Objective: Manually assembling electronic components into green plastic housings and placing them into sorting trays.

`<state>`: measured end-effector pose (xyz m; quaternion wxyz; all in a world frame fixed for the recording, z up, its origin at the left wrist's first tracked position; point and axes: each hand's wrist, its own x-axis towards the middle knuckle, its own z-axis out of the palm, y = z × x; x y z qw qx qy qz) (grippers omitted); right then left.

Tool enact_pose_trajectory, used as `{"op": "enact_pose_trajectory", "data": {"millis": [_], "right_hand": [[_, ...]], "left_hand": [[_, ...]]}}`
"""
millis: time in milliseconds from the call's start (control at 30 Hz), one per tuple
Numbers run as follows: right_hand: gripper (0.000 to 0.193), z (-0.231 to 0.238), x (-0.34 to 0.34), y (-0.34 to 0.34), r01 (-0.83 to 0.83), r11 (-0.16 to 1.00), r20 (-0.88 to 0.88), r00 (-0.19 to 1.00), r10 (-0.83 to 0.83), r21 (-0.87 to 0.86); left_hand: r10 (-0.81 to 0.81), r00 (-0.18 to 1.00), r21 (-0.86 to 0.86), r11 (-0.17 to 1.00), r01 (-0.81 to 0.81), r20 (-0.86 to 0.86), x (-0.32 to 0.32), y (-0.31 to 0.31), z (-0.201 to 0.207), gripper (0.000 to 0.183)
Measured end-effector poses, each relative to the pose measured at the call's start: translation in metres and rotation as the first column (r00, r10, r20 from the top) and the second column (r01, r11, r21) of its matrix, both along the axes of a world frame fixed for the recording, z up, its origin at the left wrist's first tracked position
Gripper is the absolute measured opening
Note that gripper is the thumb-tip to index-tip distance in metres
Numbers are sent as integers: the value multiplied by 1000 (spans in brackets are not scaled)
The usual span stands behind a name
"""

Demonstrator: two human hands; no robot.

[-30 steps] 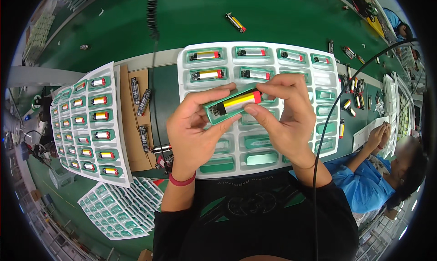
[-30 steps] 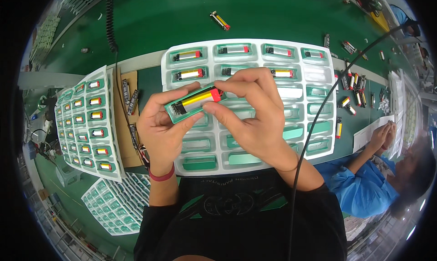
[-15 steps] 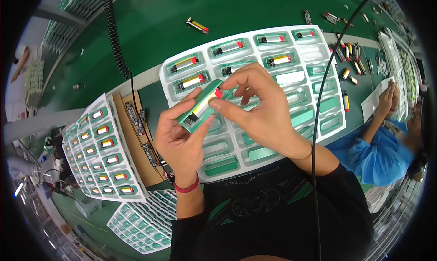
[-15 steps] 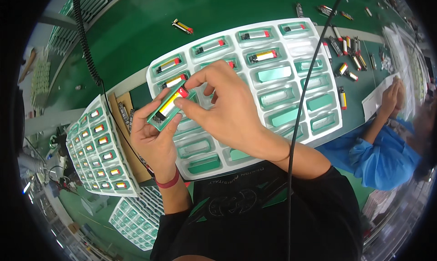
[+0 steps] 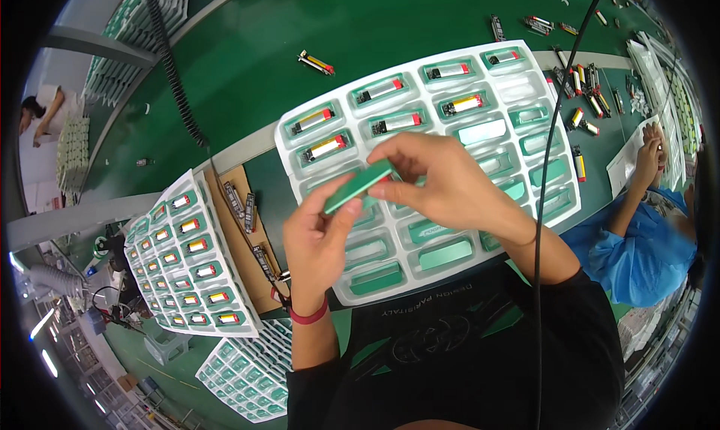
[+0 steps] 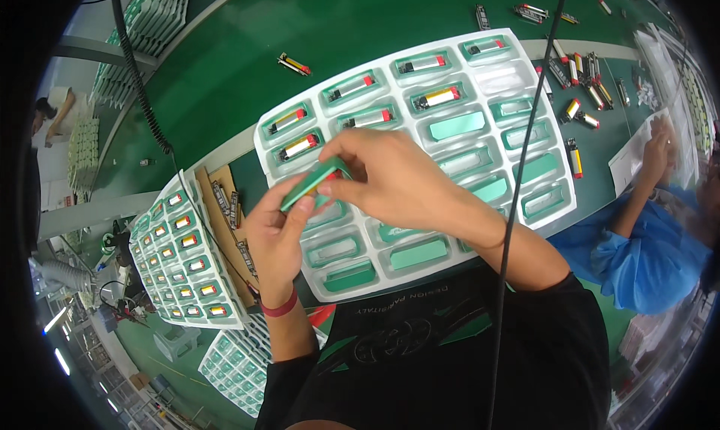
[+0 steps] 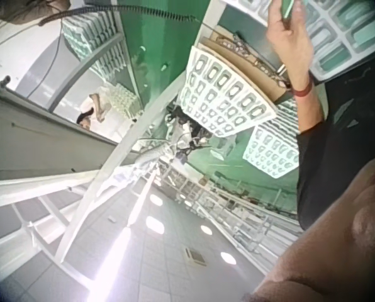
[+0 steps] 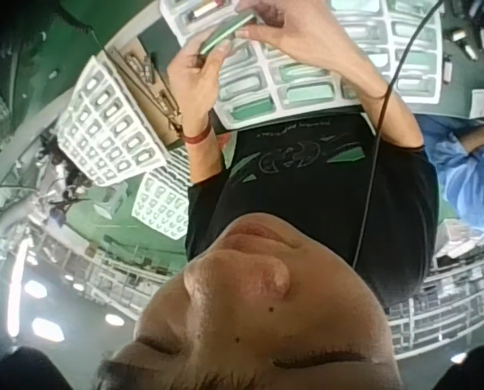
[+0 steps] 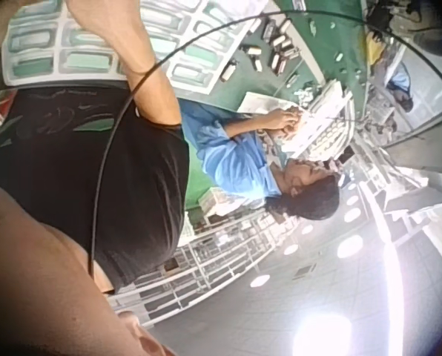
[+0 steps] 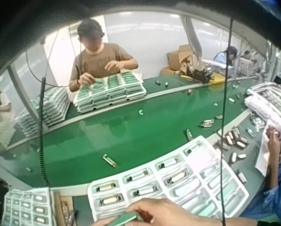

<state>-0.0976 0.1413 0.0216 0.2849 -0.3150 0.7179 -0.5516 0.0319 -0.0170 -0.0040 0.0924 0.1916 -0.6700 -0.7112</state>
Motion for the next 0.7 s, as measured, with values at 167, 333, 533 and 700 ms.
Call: {"op": "enact_pose_trajectory", "data": {"millis": [167,333,533,700], "right_hand": [[23,8,-11,15,-266,956,-264,920,291,125],[21,-19,-6,12,-132,991,-398,909,123,6],[22,-5,-14,19,-224,972,-165,958,233,68],[21,-17,2,17,-97,995,-340,936,87,-13]], "left_hand": [[-172,980,-358,913,197,99,6,2,23,25],[-125,991,-431,892,133,48,-4,9,8,23],[-279,960,-559,792,248,30,-10,1,27,22],[-244,970,-601,772,207,21,-11,6,22,24]]}}
